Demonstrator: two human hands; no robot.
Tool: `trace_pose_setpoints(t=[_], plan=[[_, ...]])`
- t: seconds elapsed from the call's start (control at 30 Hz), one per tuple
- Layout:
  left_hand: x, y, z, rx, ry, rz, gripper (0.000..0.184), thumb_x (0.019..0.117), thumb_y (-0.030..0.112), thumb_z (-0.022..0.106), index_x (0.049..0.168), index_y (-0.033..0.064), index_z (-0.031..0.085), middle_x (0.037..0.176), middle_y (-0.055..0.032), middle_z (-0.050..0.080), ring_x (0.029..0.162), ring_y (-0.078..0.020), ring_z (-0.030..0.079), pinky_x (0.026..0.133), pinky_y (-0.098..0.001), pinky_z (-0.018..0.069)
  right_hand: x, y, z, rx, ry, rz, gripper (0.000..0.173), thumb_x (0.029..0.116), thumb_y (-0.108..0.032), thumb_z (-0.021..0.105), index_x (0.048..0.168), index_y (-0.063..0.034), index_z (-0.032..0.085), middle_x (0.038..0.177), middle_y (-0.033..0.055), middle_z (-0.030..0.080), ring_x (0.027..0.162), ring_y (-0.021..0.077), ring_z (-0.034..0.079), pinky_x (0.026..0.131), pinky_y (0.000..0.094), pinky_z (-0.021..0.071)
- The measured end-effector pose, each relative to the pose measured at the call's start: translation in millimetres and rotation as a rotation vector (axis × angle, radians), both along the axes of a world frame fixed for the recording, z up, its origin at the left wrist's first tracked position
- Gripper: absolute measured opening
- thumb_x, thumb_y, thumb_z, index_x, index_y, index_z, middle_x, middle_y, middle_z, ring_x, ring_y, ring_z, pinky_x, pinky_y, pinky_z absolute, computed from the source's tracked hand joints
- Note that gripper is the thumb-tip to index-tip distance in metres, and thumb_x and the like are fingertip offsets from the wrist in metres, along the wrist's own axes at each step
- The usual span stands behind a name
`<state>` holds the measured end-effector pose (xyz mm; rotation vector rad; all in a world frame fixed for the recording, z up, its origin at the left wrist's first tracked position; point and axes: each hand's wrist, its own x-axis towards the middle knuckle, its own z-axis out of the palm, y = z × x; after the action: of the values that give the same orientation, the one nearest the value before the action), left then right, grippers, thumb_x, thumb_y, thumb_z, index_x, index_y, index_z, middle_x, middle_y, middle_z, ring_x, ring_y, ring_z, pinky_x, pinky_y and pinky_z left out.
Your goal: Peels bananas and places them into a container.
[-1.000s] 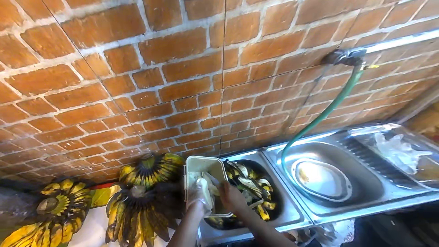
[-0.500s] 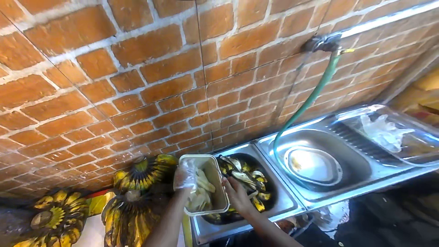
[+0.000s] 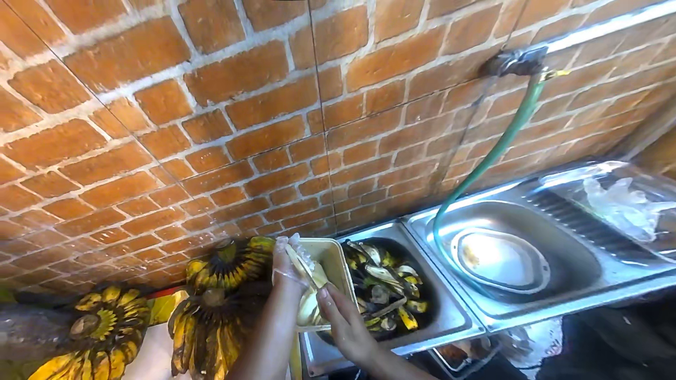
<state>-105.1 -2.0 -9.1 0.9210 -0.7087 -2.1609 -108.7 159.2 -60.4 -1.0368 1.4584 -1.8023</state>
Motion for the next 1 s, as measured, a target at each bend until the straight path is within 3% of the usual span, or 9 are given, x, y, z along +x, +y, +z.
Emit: trace_pose_setpoints(t=[0.43, 0.67, 0.87, 1.0], plan=[[6, 11, 8, 0.008, 0.003, 0.054, 0.029, 0.1070, 0.029, 0.038, 0.083, 0.0173, 0.050, 0.055, 0.0035, 0.044, 0.042, -0.0086, 0.047, 0.039, -0.0234, 0.0433, 1, -4, -13, 0.023, 0.066, -0.024, 0.040, 0.1116, -0.041, 0.038, 0.094, -0.0105, 0.058, 0.066, -0.0020, 0.043, 0.056, 0.0108, 0.045, 0.053, 0.0293, 0.0419], [13, 24, 13, -0.002, -0.081, 0.009, 0.031, 0.1077, 0.035, 0.041, 0.084, 0.0173, 0.051, 0.058, 0.0015, 0.046, 0.045, -0.0112, 0.048, 0.041, -0.0262, 0.0444, 0, -7, -20, 0.101, 0.109, -0.044, 0.044, 0.1111, -0.044, 0.038, 0.095, -0.0104, 0.060, 0.066, -0.0014, 0.046, 0.057, 0.0115, 0.048, 0.055, 0.0312, 0.0452], [16, 26, 11, 0.011, -0.106, 0.016, 0.028, 0.1080, 0.037, 0.042, 0.093, 0.0174, 0.055, 0.067, -0.0004, 0.052, 0.053, -0.0130, 0.054, 0.048, -0.0289, 0.0494, -2, -11, -23, 0.176, 0.113, -0.059, 0.042, 0.1105, -0.043, 0.038, 0.095, -0.0109, 0.060, 0.067, -0.0015, 0.048, 0.058, 0.0113, 0.050, 0.056, 0.0318, 0.0470], [15, 26, 9, 0.045, -0.099, 0.012, 0.033, 0.1092, 0.039, 0.038, 0.090, 0.0165, 0.053, 0.063, -0.0005, 0.049, 0.049, -0.0138, 0.052, 0.045, -0.0288, 0.0483, -5, -15, -29, 0.222, 0.112, -0.054, 0.039, 0.1100, -0.039, 0.038, 0.101, -0.0099, 0.062, 0.070, -0.0013, 0.051, 0.060, 0.0106, 0.053, 0.060, 0.0314, 0.0492]])
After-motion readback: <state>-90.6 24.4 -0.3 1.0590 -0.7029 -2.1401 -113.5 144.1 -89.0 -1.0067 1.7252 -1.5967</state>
